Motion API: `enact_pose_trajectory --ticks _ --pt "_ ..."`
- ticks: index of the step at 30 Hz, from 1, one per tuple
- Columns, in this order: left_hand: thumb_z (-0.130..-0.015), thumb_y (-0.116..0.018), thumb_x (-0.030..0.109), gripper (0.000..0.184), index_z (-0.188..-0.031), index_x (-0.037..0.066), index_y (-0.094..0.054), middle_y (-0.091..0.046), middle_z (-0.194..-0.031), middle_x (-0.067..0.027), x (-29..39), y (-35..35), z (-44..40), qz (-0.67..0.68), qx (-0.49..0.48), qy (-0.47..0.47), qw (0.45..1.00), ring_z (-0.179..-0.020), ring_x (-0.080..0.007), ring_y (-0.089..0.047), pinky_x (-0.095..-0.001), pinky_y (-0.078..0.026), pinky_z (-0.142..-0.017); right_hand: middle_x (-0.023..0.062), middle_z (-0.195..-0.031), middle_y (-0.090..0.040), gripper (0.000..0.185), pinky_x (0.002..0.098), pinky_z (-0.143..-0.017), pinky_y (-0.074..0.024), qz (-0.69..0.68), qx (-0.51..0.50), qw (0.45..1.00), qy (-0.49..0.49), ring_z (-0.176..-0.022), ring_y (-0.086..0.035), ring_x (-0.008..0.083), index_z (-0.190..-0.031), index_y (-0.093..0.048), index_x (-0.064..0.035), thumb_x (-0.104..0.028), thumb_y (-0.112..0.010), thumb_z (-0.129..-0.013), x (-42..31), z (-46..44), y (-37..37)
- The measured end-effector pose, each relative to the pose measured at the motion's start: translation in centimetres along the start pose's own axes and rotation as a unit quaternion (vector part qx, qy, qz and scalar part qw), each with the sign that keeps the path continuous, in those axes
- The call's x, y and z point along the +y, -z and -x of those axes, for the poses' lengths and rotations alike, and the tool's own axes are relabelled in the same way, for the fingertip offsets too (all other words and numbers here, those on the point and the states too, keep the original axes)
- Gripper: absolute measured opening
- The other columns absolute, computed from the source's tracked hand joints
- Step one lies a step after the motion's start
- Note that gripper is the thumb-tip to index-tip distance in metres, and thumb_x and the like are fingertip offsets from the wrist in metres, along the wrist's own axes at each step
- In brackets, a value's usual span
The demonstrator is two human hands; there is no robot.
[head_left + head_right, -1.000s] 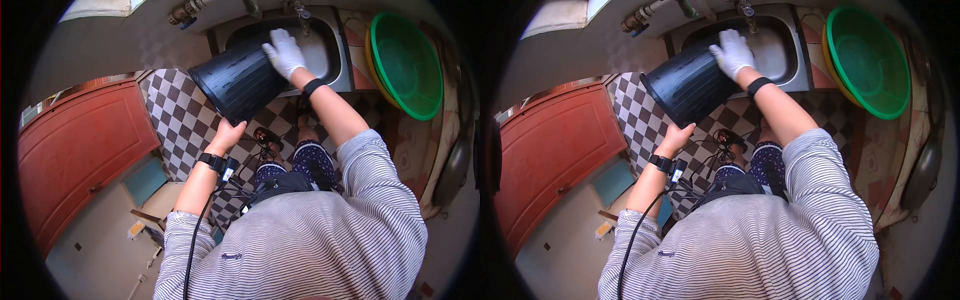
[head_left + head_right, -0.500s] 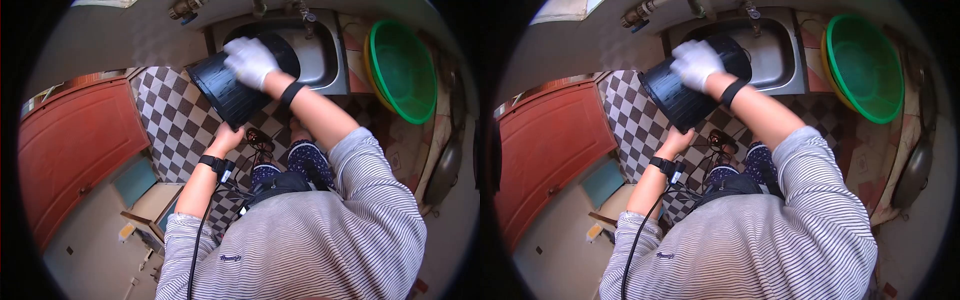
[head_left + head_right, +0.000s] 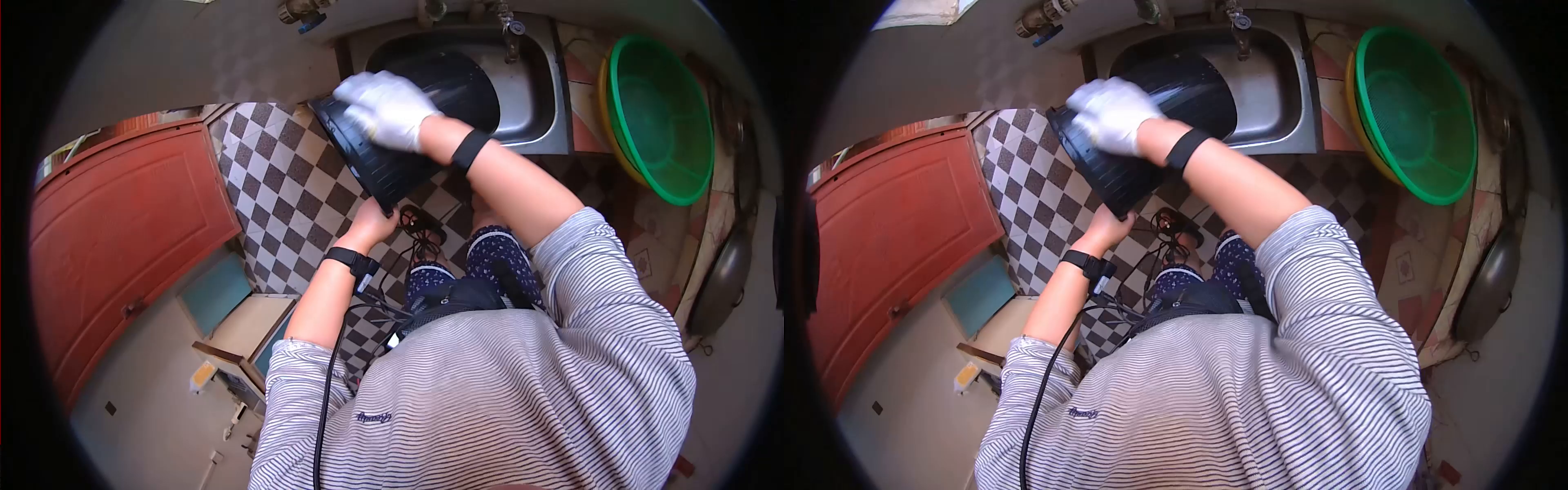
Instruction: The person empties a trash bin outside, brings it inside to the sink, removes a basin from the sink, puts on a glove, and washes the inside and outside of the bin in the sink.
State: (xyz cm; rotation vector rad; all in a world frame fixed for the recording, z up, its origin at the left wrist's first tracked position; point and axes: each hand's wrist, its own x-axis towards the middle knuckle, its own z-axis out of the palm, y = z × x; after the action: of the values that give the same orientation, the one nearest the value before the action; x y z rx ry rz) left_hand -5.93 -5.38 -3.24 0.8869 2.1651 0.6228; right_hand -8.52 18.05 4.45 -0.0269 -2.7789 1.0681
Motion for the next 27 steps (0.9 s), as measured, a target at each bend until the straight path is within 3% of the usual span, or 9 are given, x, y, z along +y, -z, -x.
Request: enact_pose_trajectory --ticks 2,3,8,12,14,17,20,25,27 --pt "-0.077 -0.057 0.017 0.020 -0.093 0.005 -0.061 -0.060 -0.084 -0.0235 -1.6 -0.8 0.4 -0.010 0.032 -0.039 0.999 -0.082 -0.0424 -0.056 -0.0476 -0.047 -0.070 0.0139 -0.116 -0.057 0.032 0.0393 -0.093 -0.0408 -0.051 0.118 0.982 0.141 -0.105 -0.053 0.0312 -0.113 -0.058 -0.0071 -0.021 -0.050 -0.086 0.0 -0.1 -3.3" --pt "-0.076 -0.057 0.017 0.021 -0.093 0.006 -0.061 -0.061 -0.084 -0.0235 -1.3 -0.5 0.5 0.000 0.031 -0.020 0.999 -0.082 -0.0424 -0.056 -0.0471 -0.048 -0.070 0.0117 -0.118 -0.056 0.032 0.0384 -0.093 -0.0407 -0.104 0.021 0.985 0.136 -0.106 -0.053 0.0306 -0.115 -0.057 -0.0102 -0.022 -0.048 -0.087 1.3 -0.5 -1.8" --pt "-0.074 -0.058 0.017 0.023 -0.093 0.005 -0.062 -0.061 -0.083 -0.0235 -2.4 -1.0 0.4 -0.032 0.019 -0.022 0.999 -0.082 -0.0423 -0.057 -0.0464 -0.048 -0.070 0.0149 -0.130 -0.048 0.060 0.0364 -0.101 -0.0345 0.060 -0.107 0.942 -0.312 -0.120 -0.045 0.0316 -0.123 -0.053 -0.0071 -0.052 -0.029 -0.092 15.0 0.1 0.7" --pt "-0.073 -0.059 0.017 0.023 -0.092 0.005 -0.062 -0.061 -0.083 -0.0230 -1.8 -1.3 0.4 -0.031 0.029 -0.043 0.998 -0.081 -0.0417 -0.057 -0.0463 -0.048 -0.069 0.0190 -0.117 -0.055 0.047 0.0385 -0.097 -0.0367 0.140 -0.124 0.978 -0.089 -0.111 -0.050 0.0340 -0.118 -0.054 -0.0052 -0.040 -0.037 -0.091 4.8 0.1 1.1" --pt "-0.073 -0.059 0.018 0.022 -0.091 0.005 -0.062 -0.061 -0.083 -0.0228 -1.7 -1.6 1.1 -0.027 0.038 -0.036 0.998 -0.081 -0.0415 -0.058 -0.0463 -0.048 -0.069 0.0164 -0.113 -0.057 0.038 0.0398 -0.094 -0.0385 0.037 0.078 0.996 0.023 -0.108 -0.051 0.0326 -0.115 -0.055 -0.0071 -0.033 -0.042 -0.089 -0.1 1.5 -1.6" --pt "-0.075 -0.059 0.018 0.022 -0.092 0.005 -0.062 -0.061 -0.081 -0.0224 -2.5 -1.7 0.4 -0.031 0.056 -0.024 0.998 -0.080 -0.0406 -0.058 -0.0451 -0.048 -0.068 0.0148 -0.116 -0.056 0.038 0.0404 -0.095 -0.0377 -0.001 0.037 0.996 0.079 -0.111 -0.049 0.0308 -0.115 -0.055 -0.0071 -0.033 -0.044 -0.090 2.0 1.8 -0.3" --pt "-0.076 -0.063 0.024 0.024 -0.092 0.005 -0.062 -0.063 -0.078 -0.0195 -2.1 -0.5 0.0 -0.013 0.014 0.046 0.999 -0.076 -0.0370 -0.061 -0.0397 -0.050 -0.066 0.0152 -0.121 -0.054 0.046 0.0392 -0.102 -0.0316 0.166 0.097 0.968 -0.161 -0.117 -0.045 0.0306 -0.117 -0.053 -0.0047 -0.040 -0.042 -0.090 9.3 3.0 -0.7" --pt "-0.065 -0.081 0.021 0.081 -0.130 -0.003 -0.039 -0.050 -0.125 -0.0106 2.8 5.1 1.3 0.247 -0.112 0.034 0.962 -0.116 -0.0174 -0.043 -0.0301 -0.036 -0.097 0.0117 -0.129 -0.049 0.045 0.0404 -0.105 -0.0268 0.192 0.123 0.972 -0.063 -0.123 -0.041 0.0282 -0.126 -0.048 -0.0085 -0.035 -0.043 -0.090 4.5 4.6 -1.1" --pt "-0.075 -0.072 0.017 0.064 -0.128 -0.003 -0.041 -0.050 -0.125 -0.0148 3.5 6.8 2.0 0.544 -0.037 0.067 0.835 -0.116 -0.0258 -0.048 -0.0390 -0.038 -0.099 0.0092 -0.134 -0.044 0.046 0.0410 -0.107 -0.0227 0.182 0.097 0.978 -0.030 -0.128 -0.035 0.0255 -0.131 -0.044 -0.0105 -0.031 -0.043 -0.089 2.2 5.8 -0.8"
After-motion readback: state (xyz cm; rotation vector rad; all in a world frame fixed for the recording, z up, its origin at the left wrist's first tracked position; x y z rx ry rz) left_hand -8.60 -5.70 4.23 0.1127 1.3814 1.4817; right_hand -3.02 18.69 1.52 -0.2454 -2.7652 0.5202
